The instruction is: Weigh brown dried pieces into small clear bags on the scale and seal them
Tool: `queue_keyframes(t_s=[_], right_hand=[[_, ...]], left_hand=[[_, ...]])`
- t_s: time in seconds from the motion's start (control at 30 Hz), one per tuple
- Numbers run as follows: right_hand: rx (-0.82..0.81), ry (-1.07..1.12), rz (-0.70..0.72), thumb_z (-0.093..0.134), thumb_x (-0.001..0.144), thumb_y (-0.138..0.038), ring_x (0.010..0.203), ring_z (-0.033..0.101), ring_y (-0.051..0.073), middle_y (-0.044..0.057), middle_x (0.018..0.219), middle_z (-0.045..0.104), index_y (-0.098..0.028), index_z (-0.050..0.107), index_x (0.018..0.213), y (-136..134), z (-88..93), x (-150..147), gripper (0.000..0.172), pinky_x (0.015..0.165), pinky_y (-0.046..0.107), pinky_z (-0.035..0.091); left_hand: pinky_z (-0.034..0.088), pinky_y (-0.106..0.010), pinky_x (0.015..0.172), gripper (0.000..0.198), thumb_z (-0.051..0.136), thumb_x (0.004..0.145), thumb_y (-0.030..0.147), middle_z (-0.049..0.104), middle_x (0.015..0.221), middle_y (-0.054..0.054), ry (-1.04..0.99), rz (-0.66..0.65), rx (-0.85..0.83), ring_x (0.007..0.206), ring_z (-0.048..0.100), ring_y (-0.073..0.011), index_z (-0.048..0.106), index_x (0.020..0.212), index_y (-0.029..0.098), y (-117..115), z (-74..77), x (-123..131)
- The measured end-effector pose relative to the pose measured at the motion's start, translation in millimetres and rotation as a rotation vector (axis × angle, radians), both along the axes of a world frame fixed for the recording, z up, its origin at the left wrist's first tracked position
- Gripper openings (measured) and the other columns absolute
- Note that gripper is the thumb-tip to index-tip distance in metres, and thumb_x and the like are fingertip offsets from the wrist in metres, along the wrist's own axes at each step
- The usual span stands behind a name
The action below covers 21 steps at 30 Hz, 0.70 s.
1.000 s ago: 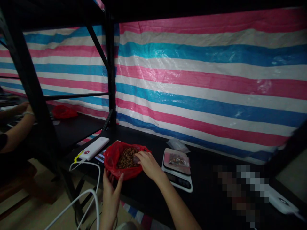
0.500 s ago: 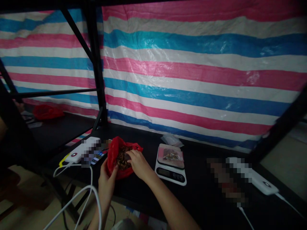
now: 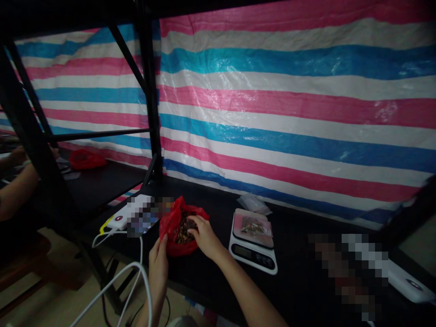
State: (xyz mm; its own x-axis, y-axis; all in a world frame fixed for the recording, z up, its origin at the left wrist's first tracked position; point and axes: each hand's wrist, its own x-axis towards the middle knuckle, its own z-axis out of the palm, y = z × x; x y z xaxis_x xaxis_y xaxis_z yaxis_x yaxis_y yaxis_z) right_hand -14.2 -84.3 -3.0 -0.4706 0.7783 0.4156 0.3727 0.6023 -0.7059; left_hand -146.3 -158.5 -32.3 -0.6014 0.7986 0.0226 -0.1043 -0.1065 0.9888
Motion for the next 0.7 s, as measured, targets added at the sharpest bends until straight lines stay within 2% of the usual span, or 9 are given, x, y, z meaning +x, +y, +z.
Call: queue_keyframes(t_s=[0.23,0.3,0.43,0.6,0.7], right_hand=[[-0.105,0.174,0.005,0.058,0.071,-0.008,0.092,0.060,0.018,0.004,0.102,0.063,-0.021,0.058,0.104,7,-6.0,-1,0.036,0.085,0.036,0.046],[-0.135,0.232,0.026,0.057,0.071,-0.009,0.089,0.061,0.018,0.004,0.101,0.064,-0.021,0.058,0.103,7,-3.5,0,0.034,0.082,0.035,0.048],[-0.184,0.296,0.027,0.059,0.070,-0.011,0.086,0.062,0.017,0.003,0.098,0.065,-0.021,0.059,0.100,7,2.4,1,0.032,0.081,0.035,0.049],[-0.168,0.347,0.036,0.059,0.069,-0.012,0.089,0.061,0.017,0.002,0.101,0.064,-0.023,0.059,0.101,5,8.4,3,0.034,0.084,0.036,0.048],[-0.135,0.390,0.048,0.059,0.070,-0.012,0.095,0.059,0.018,0.002,0.103,0.064,-0.024,0.059,0.102,1,14.4,4,0.035,0.088,0.036,0.045]], left_hand=[[0.040,-0.039,0.092,0.047,0.050,0.071,0.052,0.065,0.094,-0.008,0.008,0.063,-0.011,0.101,0.054,-0.0276,0.061,0.094,0.012,-3,5.5,3],[0.039,-0.040,0.093,0.048,0.048,0.072,0.052,0.064,0.096,-0.008,0.039,0.080,-0.003,0.103,0.053,-0.0275,0.060,0.097,0.012,-5,5.5,4],[0.035,-0.038,0.099,0.049,0.043,0.078,0.050,0.061,0.107,-0.009,0.135,0.193,0.043,0.108,0.050,-0.0257,0.057,0.107,0.013,-9,6.0,6],[0.023,-0.039,0.107,0.046,0.037,0.085,0.040,0.044,0.132,-0.009,0.418,0.320,0.201,0.124,0.036,-0.0235,0.048,0.122,0.016,-17,6.8,11],[0.018,-0.044,0.108,0.053,0.038,0.086,0.034,0.029,0.141,-0.011,0.590,0.375,0.169,0.130,0.025,-0.0250,0.029,0.135,0.016,-22,10.6,17]])
